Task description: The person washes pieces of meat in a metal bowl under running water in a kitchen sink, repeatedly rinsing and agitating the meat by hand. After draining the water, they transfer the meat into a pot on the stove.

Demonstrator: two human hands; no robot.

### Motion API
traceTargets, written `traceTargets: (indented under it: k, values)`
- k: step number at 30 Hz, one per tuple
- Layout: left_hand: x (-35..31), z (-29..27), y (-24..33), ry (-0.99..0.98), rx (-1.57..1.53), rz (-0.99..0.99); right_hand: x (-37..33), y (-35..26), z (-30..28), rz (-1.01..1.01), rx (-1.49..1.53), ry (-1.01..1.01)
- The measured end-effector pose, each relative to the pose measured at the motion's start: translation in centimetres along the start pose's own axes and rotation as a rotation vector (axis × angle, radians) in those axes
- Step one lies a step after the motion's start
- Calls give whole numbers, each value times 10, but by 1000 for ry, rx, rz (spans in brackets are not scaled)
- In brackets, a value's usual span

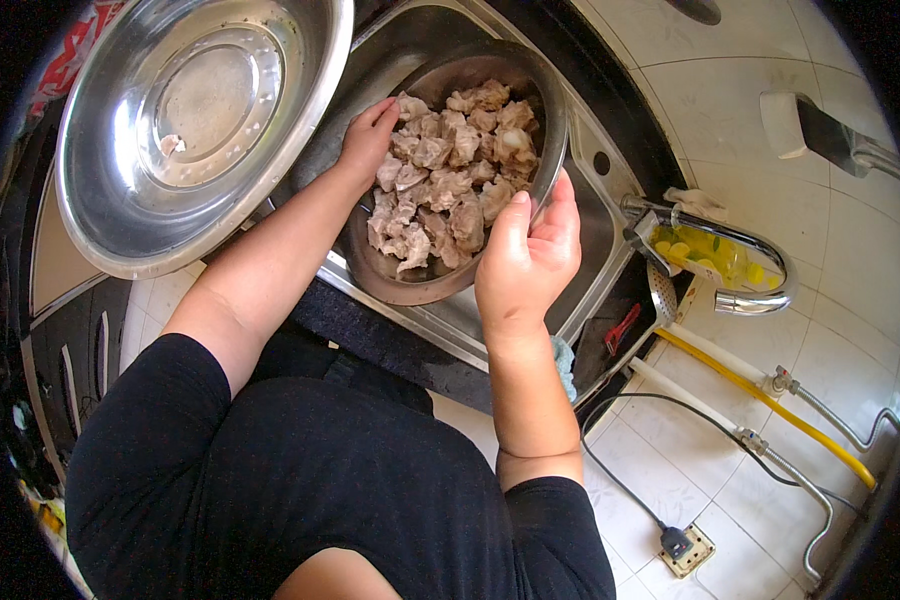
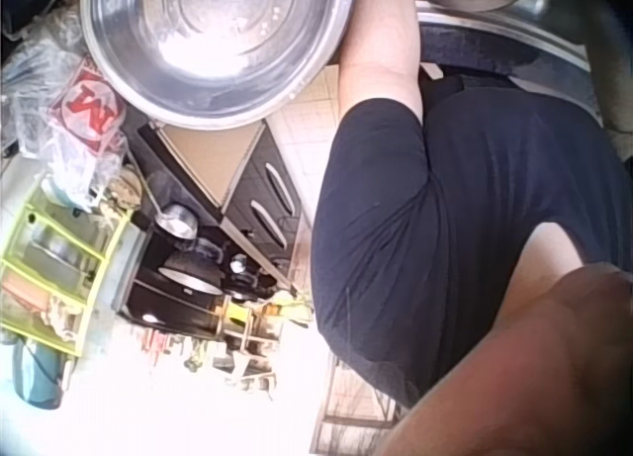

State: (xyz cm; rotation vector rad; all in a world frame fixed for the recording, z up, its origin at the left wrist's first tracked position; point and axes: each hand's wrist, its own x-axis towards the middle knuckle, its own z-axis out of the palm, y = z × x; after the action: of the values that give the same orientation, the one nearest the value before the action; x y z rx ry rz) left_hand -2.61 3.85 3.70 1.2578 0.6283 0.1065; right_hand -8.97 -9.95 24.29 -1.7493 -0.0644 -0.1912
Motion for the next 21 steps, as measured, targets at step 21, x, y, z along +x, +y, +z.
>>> traceTargets:
  k: [21]
  values:
    - [-7,3,9,15,-161,-54,7,-19,23,-65,-82,-79]
